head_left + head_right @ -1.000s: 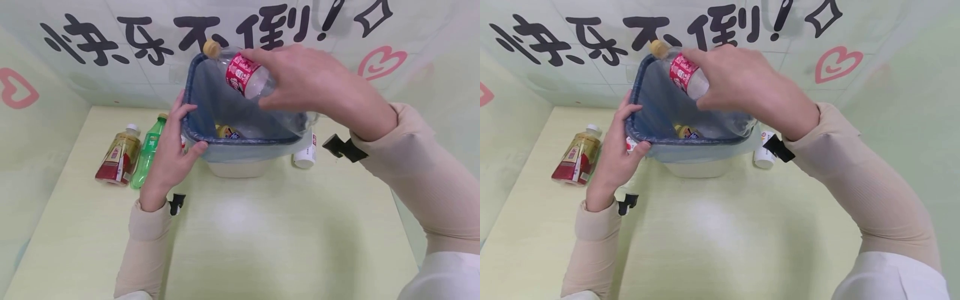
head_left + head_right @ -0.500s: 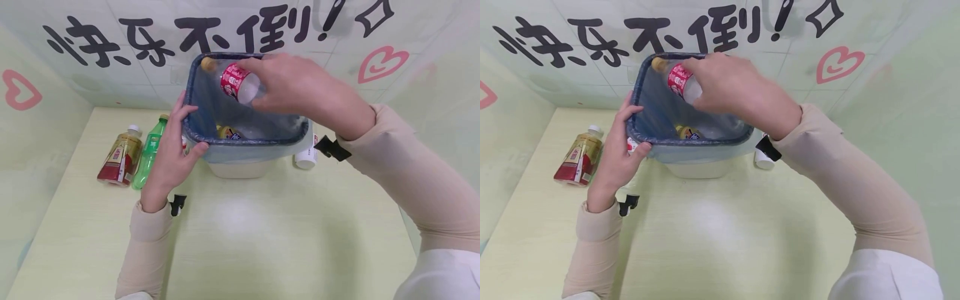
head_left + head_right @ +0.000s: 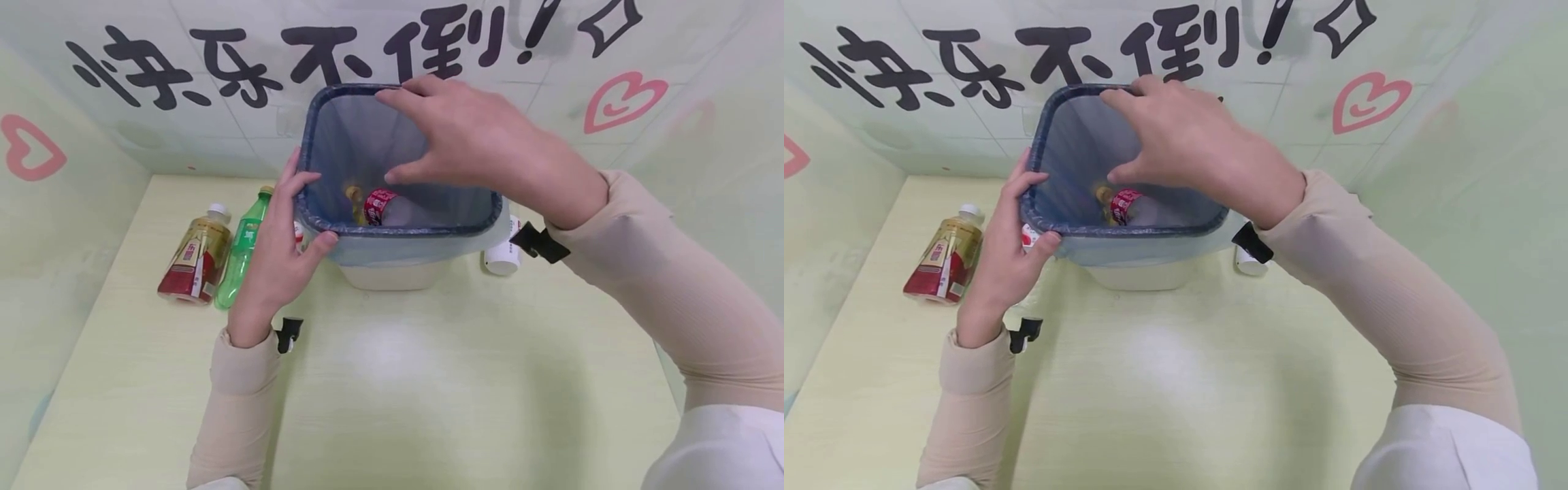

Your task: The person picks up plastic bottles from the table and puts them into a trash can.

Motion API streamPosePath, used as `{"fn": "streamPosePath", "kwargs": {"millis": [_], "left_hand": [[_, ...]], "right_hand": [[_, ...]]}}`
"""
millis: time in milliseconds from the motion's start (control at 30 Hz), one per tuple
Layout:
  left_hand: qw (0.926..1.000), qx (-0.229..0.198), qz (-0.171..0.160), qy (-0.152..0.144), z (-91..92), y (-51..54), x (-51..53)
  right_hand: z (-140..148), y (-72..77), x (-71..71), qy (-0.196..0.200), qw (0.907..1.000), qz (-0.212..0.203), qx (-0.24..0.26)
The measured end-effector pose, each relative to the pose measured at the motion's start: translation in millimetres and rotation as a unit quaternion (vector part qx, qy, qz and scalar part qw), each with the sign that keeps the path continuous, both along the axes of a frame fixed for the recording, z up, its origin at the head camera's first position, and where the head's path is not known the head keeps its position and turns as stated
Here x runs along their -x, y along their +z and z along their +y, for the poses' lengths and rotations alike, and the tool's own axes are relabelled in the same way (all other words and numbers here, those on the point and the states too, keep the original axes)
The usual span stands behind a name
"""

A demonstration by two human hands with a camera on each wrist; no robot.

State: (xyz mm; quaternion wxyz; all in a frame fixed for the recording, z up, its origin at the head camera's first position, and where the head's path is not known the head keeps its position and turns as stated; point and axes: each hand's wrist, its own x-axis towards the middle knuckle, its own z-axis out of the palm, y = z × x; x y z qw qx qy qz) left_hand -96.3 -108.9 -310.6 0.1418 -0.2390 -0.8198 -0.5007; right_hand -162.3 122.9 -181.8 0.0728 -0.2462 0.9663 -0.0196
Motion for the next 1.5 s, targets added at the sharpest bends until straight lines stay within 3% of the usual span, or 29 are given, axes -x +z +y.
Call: {"fn": "streamPosePath", "kwargs": {"millis": [200, 500, 767, 967, 1133, 1333, 1500], "left_hand": [[1.0, -0.005, -0.004, 0.0, -1.3, -2.7, 0.9], [1.0, -0.006, -0.002, 0.0, -0.8, -1.9, 0.3], [1.0, -0.006, -0.003, 0.003, -1.3, -3.8, 1.7], [1.0, -0.004, 0.002, 0.008, -6.4, -21.8, 13.3], [0.9999, -0.008, -0.009, 0.008, -9.2, -32.1, 17.0], [0.9999, -0.005, -0.004, 0.011, -8.5, -31.8, 19.5], [0.9999, -0.008, -0.001, 0.01, -6.0, -24.8, 16.6]], "right_hand": [[-0.3, -1.1, -1.3, 0.01, 0.9998, 0.013, -0.006], [12.8, -6.8, -1.5, 0.019, 0.9994, 0.02, 0.023], [41.3, -14.2, 0.6, -0.034, 0.9986, -0.013, 0.038], [67.8, -18.6, 2.2, -0.086, 0.9945, -0.037, 0.047], [86.0, -17.8, 1.0, -0.125, 0.9898, -0.036, 0.059], [99.2, -15.5, 1.0, -0.148, 0.9852, -0.043, 0.074], [107.3, -16.8, 2.2, -0.158, 0.9831, -0.048, 0.079]]}}
